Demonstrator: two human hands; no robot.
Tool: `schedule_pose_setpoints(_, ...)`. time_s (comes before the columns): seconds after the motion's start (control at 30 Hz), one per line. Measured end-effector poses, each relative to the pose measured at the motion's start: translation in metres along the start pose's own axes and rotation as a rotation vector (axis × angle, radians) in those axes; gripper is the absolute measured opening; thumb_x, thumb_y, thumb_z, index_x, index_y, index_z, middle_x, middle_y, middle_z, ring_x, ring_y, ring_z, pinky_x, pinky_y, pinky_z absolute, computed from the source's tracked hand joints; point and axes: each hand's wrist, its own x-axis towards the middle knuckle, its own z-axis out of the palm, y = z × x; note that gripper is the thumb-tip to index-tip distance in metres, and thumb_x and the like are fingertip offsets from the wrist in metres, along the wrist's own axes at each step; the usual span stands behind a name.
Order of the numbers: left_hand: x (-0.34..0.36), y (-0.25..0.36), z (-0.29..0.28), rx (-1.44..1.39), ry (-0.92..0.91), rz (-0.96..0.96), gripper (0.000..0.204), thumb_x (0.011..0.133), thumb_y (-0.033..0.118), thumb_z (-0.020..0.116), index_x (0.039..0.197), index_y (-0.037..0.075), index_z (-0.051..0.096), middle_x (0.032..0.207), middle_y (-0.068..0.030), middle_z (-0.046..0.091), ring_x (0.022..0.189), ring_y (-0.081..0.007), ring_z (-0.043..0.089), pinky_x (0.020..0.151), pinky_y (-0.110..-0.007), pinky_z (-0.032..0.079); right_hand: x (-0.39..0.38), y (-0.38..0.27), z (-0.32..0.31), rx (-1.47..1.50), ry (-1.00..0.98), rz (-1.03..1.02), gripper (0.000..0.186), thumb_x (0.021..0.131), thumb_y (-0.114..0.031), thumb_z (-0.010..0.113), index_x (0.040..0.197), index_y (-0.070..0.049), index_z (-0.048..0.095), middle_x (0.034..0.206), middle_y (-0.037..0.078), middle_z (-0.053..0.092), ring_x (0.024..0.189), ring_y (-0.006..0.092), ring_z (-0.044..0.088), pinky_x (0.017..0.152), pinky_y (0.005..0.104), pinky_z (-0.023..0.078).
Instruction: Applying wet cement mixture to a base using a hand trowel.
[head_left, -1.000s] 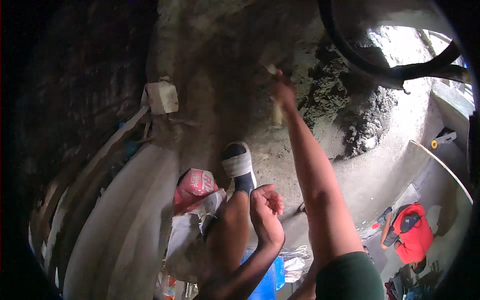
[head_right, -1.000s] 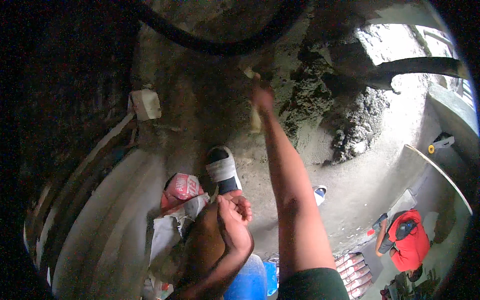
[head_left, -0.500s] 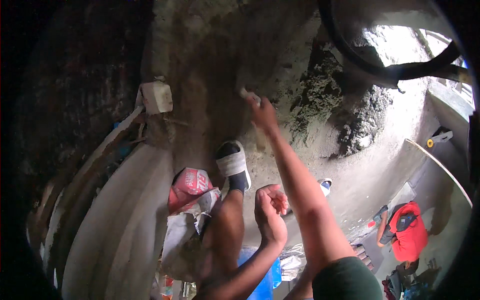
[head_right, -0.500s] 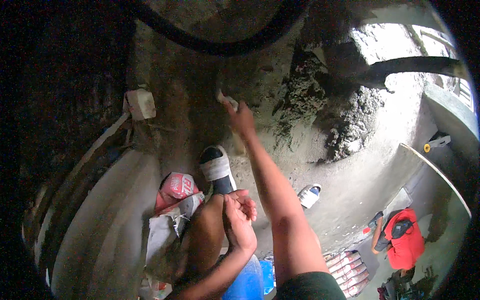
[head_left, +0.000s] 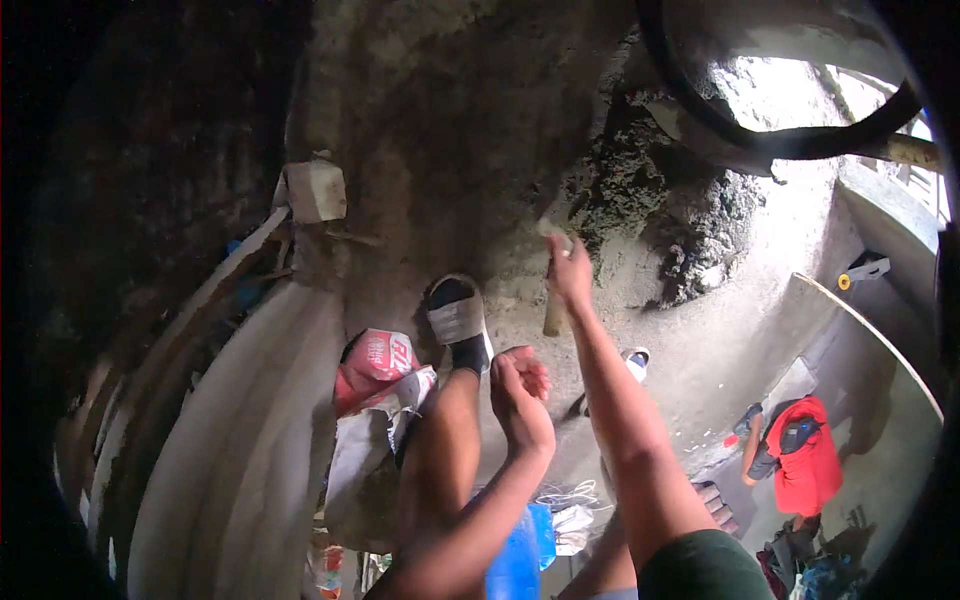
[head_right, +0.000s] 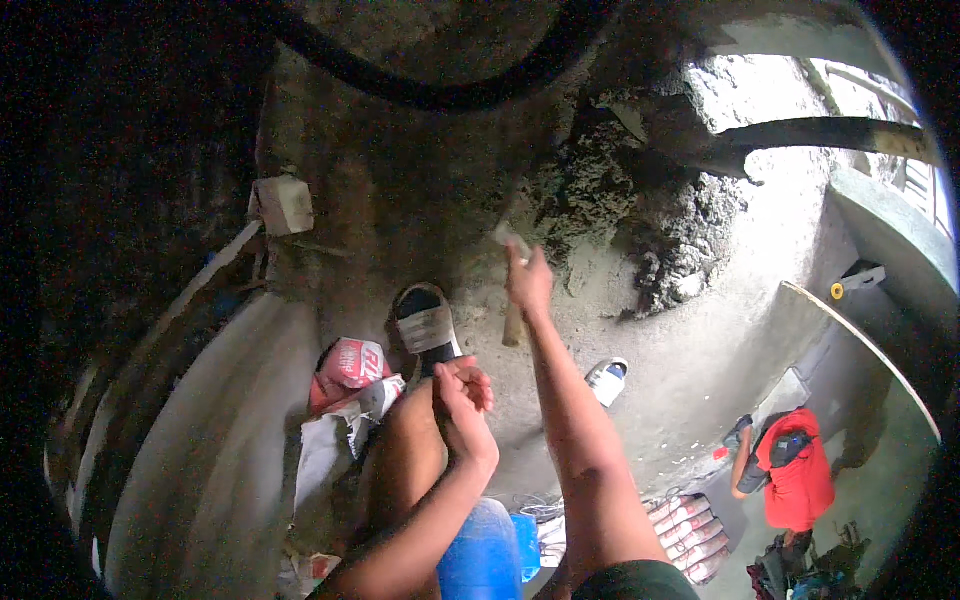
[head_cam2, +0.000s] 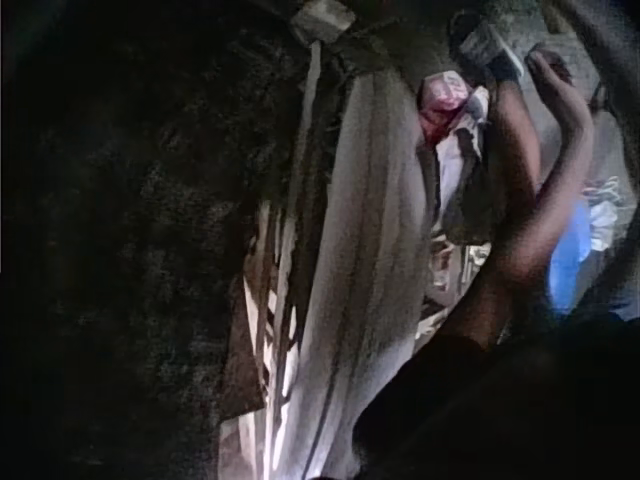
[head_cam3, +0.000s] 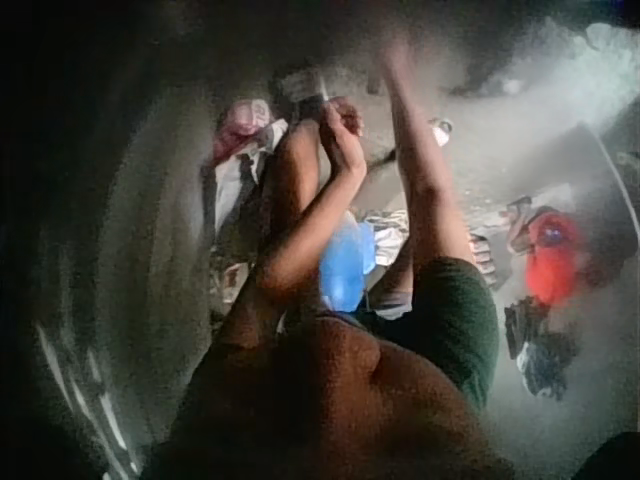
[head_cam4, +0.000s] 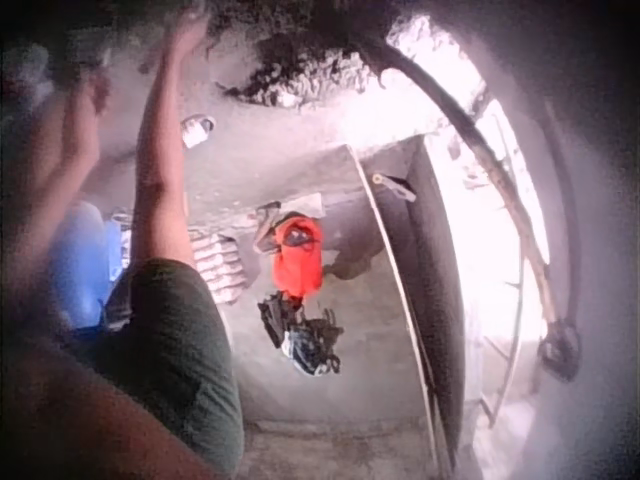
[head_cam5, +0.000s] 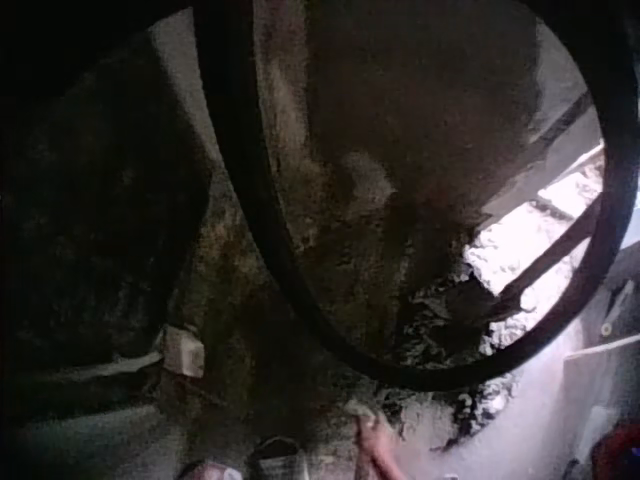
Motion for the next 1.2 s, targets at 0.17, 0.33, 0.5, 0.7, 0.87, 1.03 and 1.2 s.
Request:
schedule_pose_setpoints(0.17, 0.012, -0.012, -0.016, 0.021, 0.074, -0.011, 0.049, 0.103, 0.047, 0.033, 0.107, 0.003, 0.054, 0.078, -0.0022, 0.055, 0.065, -0.0089, 0.049, 0.057, -0.022, 0.039, 0.048, -0.073, 0.069, 0.055, -0.306, -0.247, 0.065, 0.088, -0.055, 0.060, 0.128, -0.003, 0.057, 0.106, 0.026, 0.067, 0.101, 0.0403, 0.064, 0.083, 0.0467, 0.050)
schedule_pose_setpoints(0.33, 0.007, -0.015, 0.005, 0.015, -0.007, 0.013, 0.055, 0.100, 0.057, 0.036, 0.107, 0.005, 0.053, 0.079, -0.0017, 0.052, 0.065, -0.0098, 0.045, 0.058, -0.023, 0.036, 0.159, -0.016, 0.061, 0.007, -0.494, -0.303, 0.064, 0.088, -0.056, 0.060, 0.125, -0.003, 0.059, 0.090, 0.017, 0.070, 0.078, 0.0312, 0.069, 0.065, 0.0422, 0.053)
schedule_pose_setpoints(0.5, -0.010, 0.001, 0.019, -0.008, 0.003, 0.069, 0.051, 0.101, 0.054, 0.038, 0.106, 0.006, 0.054, 0.079, -0.0012, 0.052, 0.067, -0.0096, 0.045, 0.058, -0.023, 0.035, 0.064, -0.002, -0.009, 0.268, -0.181, 0.015, 0.079, 0.089, -0.063, 0.051, 0.120, 0.009, 0.056, 0.101, 0.032, 0.065, 0.099, 0.0428, 0.064, 0.087, 0.0456, 0.049)
schedule_pose_setpoints(0.7, -0.103, 0.074, 0.087, 0.171, -0.292, 0.228, 0.043, 0.104, 0.043, 0.040, 0.106, 0.003, 0.056, 0.079, -0.0015, 0.055, 0.065, -0.0077, 0.048, 0.058, -0.022, 0.039, -0.041, 0.008, -0.134, 0.128, -0.170, -0.001, 0.056, 0.091, -0.054, 0.057, 0.103, 0.001, 0.057, 0.098, 0.031, 0.064, 0.097, 0.0492, 0.060, 0.081, 0.0512, 0.047)
schedule_pose_setpoints(0.87, -0.064, 0.106, 0.079, 0.204, -0.295, 0.426, 0.040, 0.103, 0.041, 0.043, 0.106, 0.004, 0.056, 0.079, -0.0001, 0.056, 0.066, -0.0078, 0.049, 0.061, -0.023, 0.039, -0.029, -0.023, -0.114, 0.255, -0.360, 0.326, 0.063, 0.091, -0.056, 0.056, 0.100, 0.006, 0.057, 0.088, 0.027, 0.067, 0.080, 0.0394, 0.068, 0.076, 0.0471, 0.051)
schedule_pose_setpoints(1.03, -0.018, 0.113, 0.113, 0.140, -0.305, -0.058, 0.037, 0.104, 0.038, 0.039, 0.107, 0.005, 0.055, 0.079, -0.0021, 0.053, 0.067, -0.0095, 0.047, 0.061, -0.025, 0.038, 0.059, -0.066, -0.028, 0.244, -0.289, -0.090, 0.064, 0.091, -0.052, 0.058, 0.125, 0.003, 0.054, 0.090, 0.024, 0.066, 0.079, 0.0304, 0.068, 0.067, 0.0442, 0.053)
schedule_pose_setpoints(1.2, 0.021, 0.150, 0.093, 0.256, -0.226, 0.055, 0.041, 0.104, 0.040, 0.037, 0.106, 0.004, 0.055, 0.077, -0.0008, 0.054, 0.062, -0.0095, 0.044, 0.058, -0.026, 0.037, 0.165, -0.159, 0.066, 0.096, -0.399, -0.185, 0.063, 0.092, -0.049, 0.059, 0.135, -0.003, 0.050, 0.095, 0.024, 0.067, 0.075, 0.0316, 0.069, 0.064, 0.0439, 0.054)
